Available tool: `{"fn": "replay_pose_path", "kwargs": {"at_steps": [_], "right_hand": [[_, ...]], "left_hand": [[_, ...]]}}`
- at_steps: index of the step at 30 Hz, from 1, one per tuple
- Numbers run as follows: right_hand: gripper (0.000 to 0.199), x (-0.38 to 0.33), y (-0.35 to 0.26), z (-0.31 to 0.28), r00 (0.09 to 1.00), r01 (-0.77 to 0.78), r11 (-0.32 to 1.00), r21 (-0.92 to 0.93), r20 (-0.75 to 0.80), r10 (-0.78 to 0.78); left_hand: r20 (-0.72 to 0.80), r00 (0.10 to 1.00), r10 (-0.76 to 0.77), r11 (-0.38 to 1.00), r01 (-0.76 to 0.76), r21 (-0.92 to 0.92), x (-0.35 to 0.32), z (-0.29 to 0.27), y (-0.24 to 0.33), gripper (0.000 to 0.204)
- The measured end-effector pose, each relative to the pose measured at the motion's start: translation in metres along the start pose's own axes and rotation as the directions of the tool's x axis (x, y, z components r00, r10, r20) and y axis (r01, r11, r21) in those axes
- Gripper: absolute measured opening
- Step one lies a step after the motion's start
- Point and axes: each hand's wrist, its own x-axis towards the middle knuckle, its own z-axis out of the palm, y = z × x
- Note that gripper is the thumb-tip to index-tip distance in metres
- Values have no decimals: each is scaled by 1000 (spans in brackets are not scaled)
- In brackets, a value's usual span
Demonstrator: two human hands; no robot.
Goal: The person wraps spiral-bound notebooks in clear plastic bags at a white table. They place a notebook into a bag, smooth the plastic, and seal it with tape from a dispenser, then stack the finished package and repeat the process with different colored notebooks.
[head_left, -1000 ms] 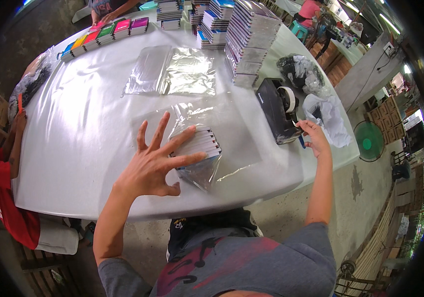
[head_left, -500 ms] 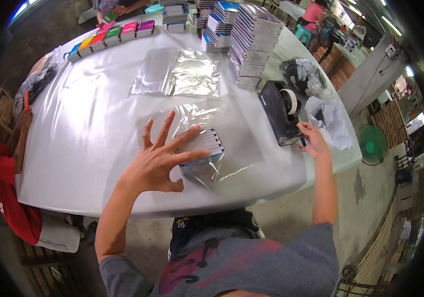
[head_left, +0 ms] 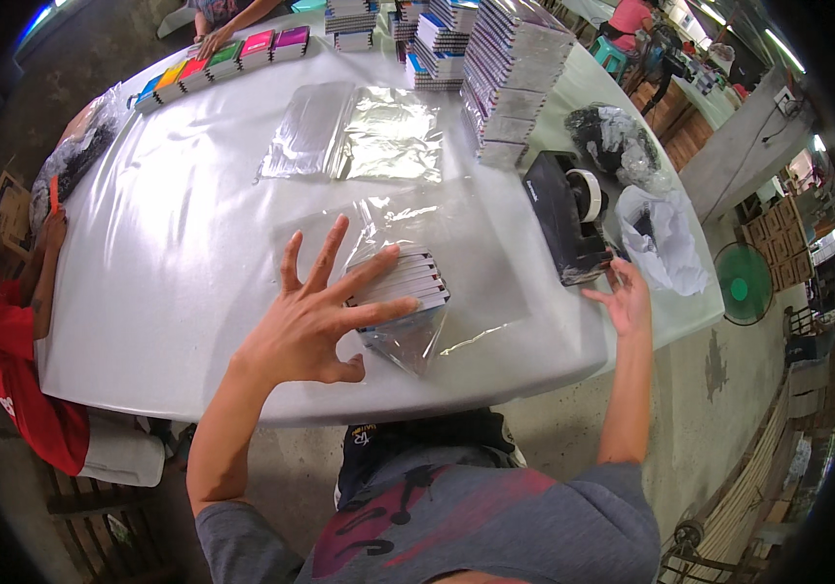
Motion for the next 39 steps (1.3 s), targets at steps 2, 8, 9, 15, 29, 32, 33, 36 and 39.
{"fn": "replay_pose_path", "kwargs": {"at_steps": [2, 8, 9, 15, 29, 32, 33, 36, 39], "right_hand": [[17, 1, 7, -8, 999, 4, 1000, 1, 39, -4], [15, 2, 16, -15, 908, 273, 559, -783, 18, -419], [16, 0, 16, -10, 830, 272, 243, -931, 99, -549], [20, -23, 12, 16, 774, 369, 413, -832, 29, -632], [95, -63, -32, 288, 431, 738, 355, -574, 806, 405], [97, -56, -26, 292, 457, 842, 121, -526, 813, 360], [98, -57, -26, 292, 483, 828, 108, -550, 798, 360], [99, -65, -41, 299, 606, 737, 12, -676, 669, 430], [101, -57, -37, 280, 617, 758, -8, -652, 713, 333]], "left_hand": [[11, 1000, -9, 1000, 9, -5, 0, 1, 0, 99], [64, 998, 2, 1000, -4, 29, 1, -2, 0, 101], [64, 998, -5, 999, 3, 38, 1, -4, 0, 100], [30, 999, 32, 999, -33, 19, -1, -2, -2, 95], [-4, 996, 91, 995, -91, 35, -4, -3, -4, 95], [-20, 996, 87, 996, -86, 28, -6, -1, -5, 97], [-15, 997, 82, 996, -82, 20, -6, -1, -5, 97], [-7, 997, 76, 997, -76, 10, -7, -3, -4, 97], [1, 997, 73, 997, -73, 18, -4, -3, -3, 95]]}}
